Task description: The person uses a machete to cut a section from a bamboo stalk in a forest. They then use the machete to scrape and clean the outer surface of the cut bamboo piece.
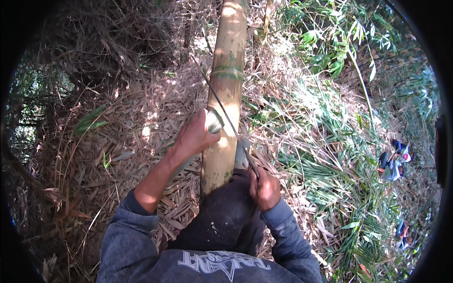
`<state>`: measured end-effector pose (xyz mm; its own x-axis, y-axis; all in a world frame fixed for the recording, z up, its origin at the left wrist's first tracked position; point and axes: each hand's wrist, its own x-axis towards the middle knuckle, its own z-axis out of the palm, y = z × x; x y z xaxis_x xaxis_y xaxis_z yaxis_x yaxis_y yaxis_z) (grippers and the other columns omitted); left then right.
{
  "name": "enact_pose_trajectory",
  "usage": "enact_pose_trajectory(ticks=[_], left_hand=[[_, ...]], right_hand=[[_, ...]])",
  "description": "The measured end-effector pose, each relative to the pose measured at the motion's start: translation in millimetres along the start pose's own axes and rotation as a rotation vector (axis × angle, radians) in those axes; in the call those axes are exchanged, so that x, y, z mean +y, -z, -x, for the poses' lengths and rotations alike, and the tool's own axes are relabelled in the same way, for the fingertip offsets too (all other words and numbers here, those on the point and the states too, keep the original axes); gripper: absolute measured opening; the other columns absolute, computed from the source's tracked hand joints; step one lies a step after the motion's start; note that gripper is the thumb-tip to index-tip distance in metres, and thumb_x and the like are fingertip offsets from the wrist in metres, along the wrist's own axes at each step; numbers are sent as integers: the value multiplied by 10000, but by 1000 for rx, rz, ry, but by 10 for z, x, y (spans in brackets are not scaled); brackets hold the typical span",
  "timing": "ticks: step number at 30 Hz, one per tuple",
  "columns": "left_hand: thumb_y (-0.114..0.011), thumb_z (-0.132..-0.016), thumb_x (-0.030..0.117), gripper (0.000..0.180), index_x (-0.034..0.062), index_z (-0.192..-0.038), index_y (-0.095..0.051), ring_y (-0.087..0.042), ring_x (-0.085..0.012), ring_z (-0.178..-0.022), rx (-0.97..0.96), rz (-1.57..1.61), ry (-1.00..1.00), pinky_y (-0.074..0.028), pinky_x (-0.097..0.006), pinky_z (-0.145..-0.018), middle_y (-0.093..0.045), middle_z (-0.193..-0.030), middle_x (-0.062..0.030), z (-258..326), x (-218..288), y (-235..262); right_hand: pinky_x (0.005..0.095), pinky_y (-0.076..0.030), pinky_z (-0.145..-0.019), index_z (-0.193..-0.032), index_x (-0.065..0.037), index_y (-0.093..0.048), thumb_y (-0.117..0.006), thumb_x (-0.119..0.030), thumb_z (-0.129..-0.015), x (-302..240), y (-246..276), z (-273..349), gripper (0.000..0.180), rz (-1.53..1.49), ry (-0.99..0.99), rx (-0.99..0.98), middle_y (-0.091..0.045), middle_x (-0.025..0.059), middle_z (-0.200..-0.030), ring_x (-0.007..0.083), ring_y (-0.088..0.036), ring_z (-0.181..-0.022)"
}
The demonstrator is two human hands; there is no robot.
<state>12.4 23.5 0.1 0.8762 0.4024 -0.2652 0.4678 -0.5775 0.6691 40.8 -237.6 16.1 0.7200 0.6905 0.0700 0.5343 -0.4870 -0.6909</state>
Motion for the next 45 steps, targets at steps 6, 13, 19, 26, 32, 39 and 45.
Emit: enact_pose_trajectory(ticks=[6, 13, 19, 26, 32, 39, 45], left_hand=[[-729, -711, 281, 587, -81, -1101, -481, -638, -432, -932, -8, 9, -39, -513, -471, -800, -636, -977, -295, -15, 49, 27], [-729, -711, 274, 580, -96, -1086, -486, -635, -431, -931, -27, -2, -1, -509, -468, -797, -633, -968, -297, -2, 42, 42], [-722, -708, 273, 556, -100, -1053, -497, -632, -433, -936, -12, -14, -76, -503, -463, -808, -631, -966, -302, 22, 109, 55], [-754, -700, 318, 740, -98, -1225, -442, -655, -388, -924, -57, 56, -22, -522, -427, -817, -637, -1035, -267, -20, -84, 2], [-751, -689, 258, 649, -38, -1211, -506, -631, -383, -1001, -44, 9, -71, -502, -439, -868, -632, -1075, -248, 29, -81, -122], [-758, -723, 273, 691, -87, -1203, -415, -549, -427, -1063, 121, 15, -237, -472, -447, -899, -510, -1135, -263, 19, -179, -146], [-772, -772, 365, 733, -66, -1238, -404, -553, -415, -1029, 138, 43, -228, -472, -447, -882, -497, -1130, -267, 103, -139, -129]], right_hand=[[438, -472, -487, -871, -4, -594, -619, -99, -888, 161, -41, 102, 99, 111, 44, -21, -625, 216, -724, 375, -615, -574], [458, -483, -517, -930, 1, -604, -619, -100, -886, -147, 69, 10, 112, -116, 12, 85, -630, 228, -759, 381, -624, -604], [461, -472, -478, -907, -21, -599, -627, -133, -891, 374, -146, 119, 116, 135, -54, -76, -626, 210, -696, 390, -612, -558], [420, -478, -503, -975, 35, -622, -643, 5, -858, 16, -73, 74, 123, -104, 214, 260, -631, 188, -724, 371, -626, -592], [448, -454, -455, -866, -36, -601, -633, -96, -880, 318, -187, 235, 70, 83, 5, 64, -603, 190, -645, 372, -597, -521], [483, -447, -478, -861, -28, -626, -624, -165, -914, 225, -31, 276, 147, -39, -28, 161, -594, 213, -632, 407, -591, -533], [493, -445, -509, -957, -15, -656, -611, -149, -907, 317, 64, 726, 150, -60, -281, 40, -597, 241, -656, 435, -602, -598]])
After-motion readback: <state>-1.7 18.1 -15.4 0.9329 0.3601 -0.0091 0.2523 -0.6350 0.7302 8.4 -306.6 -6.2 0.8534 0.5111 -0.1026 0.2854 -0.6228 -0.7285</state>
